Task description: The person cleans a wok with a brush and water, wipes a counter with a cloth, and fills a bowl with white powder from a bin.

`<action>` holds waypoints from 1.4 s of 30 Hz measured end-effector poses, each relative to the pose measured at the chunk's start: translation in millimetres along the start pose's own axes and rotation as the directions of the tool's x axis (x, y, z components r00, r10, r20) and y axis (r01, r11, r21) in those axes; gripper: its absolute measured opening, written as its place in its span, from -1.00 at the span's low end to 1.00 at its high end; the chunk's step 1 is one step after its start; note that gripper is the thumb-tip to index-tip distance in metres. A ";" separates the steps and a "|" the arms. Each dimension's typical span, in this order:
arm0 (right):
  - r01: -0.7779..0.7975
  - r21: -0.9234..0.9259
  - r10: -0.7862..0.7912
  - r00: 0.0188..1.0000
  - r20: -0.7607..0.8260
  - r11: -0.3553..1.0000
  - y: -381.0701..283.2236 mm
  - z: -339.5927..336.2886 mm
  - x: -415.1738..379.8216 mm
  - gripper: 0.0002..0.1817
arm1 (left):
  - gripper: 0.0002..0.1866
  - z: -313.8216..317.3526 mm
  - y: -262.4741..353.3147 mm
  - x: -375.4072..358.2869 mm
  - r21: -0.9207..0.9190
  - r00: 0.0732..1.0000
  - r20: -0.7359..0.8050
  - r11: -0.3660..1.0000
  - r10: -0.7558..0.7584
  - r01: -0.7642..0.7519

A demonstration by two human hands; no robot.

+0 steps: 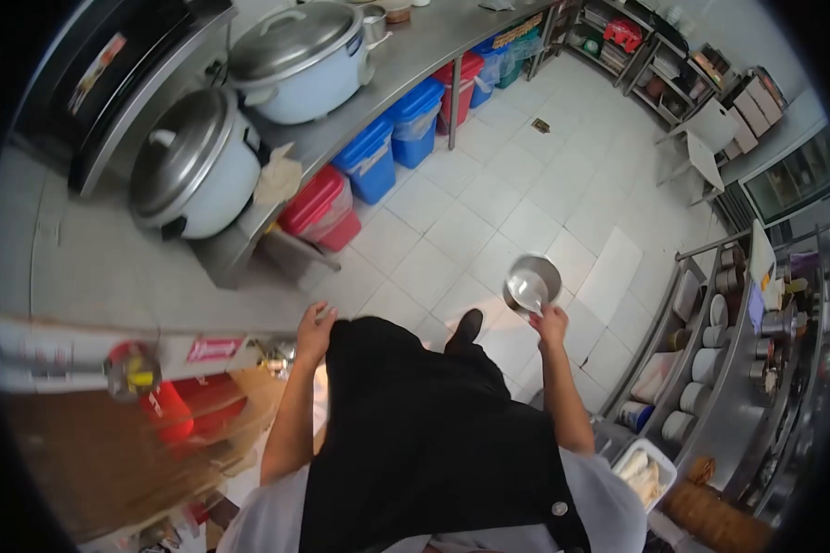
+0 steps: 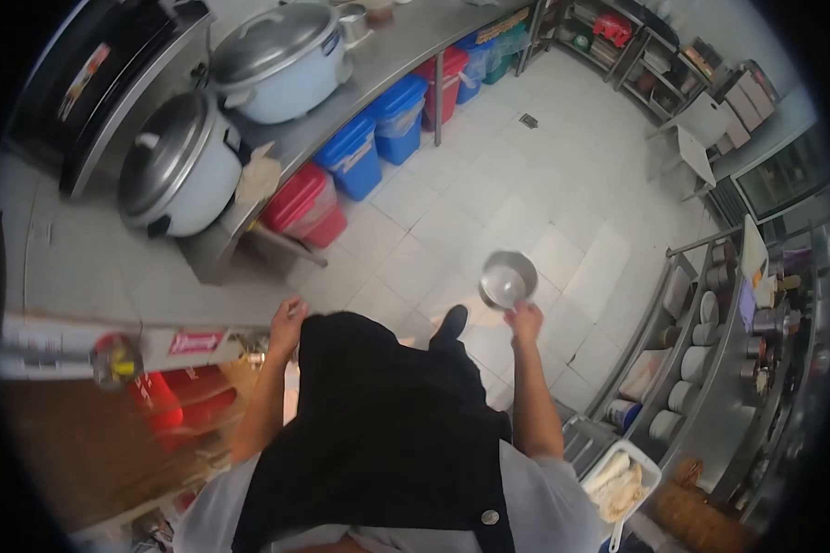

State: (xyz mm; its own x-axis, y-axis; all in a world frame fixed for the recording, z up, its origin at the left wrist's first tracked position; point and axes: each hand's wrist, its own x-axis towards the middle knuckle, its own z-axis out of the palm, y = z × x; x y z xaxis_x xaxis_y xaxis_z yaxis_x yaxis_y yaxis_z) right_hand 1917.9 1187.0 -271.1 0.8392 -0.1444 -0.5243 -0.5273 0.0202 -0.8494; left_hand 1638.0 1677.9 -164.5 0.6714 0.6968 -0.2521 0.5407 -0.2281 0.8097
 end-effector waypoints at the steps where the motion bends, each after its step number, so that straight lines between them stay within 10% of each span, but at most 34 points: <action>1: 0.028 0.066 -0.032 0.997 0.067 0.997 -28.7 43.0 21.8 -0.78 | -0.45 8.9 -3.6 25.5 -0.072 0.995 0.020 0.993 -0.094 0.096; 9: 0.184 0.080 -0.201 0.908 0.367 0.980 -292.7 390.7 164.8 -0.70 | -0.46 39.2 140.2 227.8 0.050 0.999 -0.019 0.998 0.049 -0.048; 11: 0.334 0.036 -0.324 0.875 0.359 0.942 -328.0 472.4 214.6 -0.74 | -0.42 33.4 131.7 308.9 0.395 0.870 -0.111 0.825 0.480 -0.404; 13: 0.502 -0.079 -0.423 0.795 0.435 0.861 -357.7 530.1 242.7 -0.76 | -0.37 20.5 156.5 363.7 0.569 0.823 -0.066 0.699 0.564 -0.433; 18: 0.280 0.091 -0.293 0.887 0.355 0.956 -379.9 631.9 258.4 -0.78 | -0.37 21.1 168.4 436.4 0.697 0.858 -0.009 0.618 0.514 -0.363; 23: 0.291 0.444 -0.413 0.887 0.207 0.848 -300.4 615.3 271.3 -0.72 | -0.34 30.6 151.6 465.9 0.747 0.818 0.000 0.544 0.576 -0.383; 25: -0.038 0.297 -0.036 0.970 0.240 0.954 -179.5 633.3 328.0 -0.67 | -0.32 35.1 152.3 471.4 0.767 0.793 -0.022 0.519 0.608 -0.376; 27: -0.328 0.011 0.292 0.854 0.430 0.945 -122.8 666.1 325.2 -0.64 | -0.30 37.7 154.1 475.1 0.782 0.805 -0.004 0.504 0.593 -0.367; 30: -0.308 -0.154 0.343 0.797 0.497 0.939 -55.3 730.2 360.3 -0.55 | -0.28 39.6 147.0 478.1 0.808 0.802 0.008 0.469 0.597 -0.356; 32: -0.175 0.105 0.097 0.851 0.516 0.979 -7.9 777.4 394.0 -0.66 | -0.29 39.8 141.6 481.2 0.796 0.804 0.020 0.477 0.595 -0.372; 35: -0.425 0.603 0.115 0.868 0.483 0.676 8.0 822.0 409.9 -0.71 | -0.24 41.2 146.9 482.5 0.811 0.798 0.059 0.438 0.599 -0.389; 42: -0.534 0.248 0.347 0.773 0.532 0.808 -11.0 791.1 403.4 -0.63 | -0.22 45.2 145.4 482.7 0.828 0.804 0.110 0.393 0.585 -0.399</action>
State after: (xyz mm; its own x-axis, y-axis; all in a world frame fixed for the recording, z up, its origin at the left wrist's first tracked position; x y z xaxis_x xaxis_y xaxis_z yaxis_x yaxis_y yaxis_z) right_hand 2367.6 1911.1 -520.1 0.5363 0.4215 -0.7312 -0.8411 0.3391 -0.4214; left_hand 2063.7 1950.3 -192.5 0.9117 0.3519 0.2123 0.3641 -0.9311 -0.0202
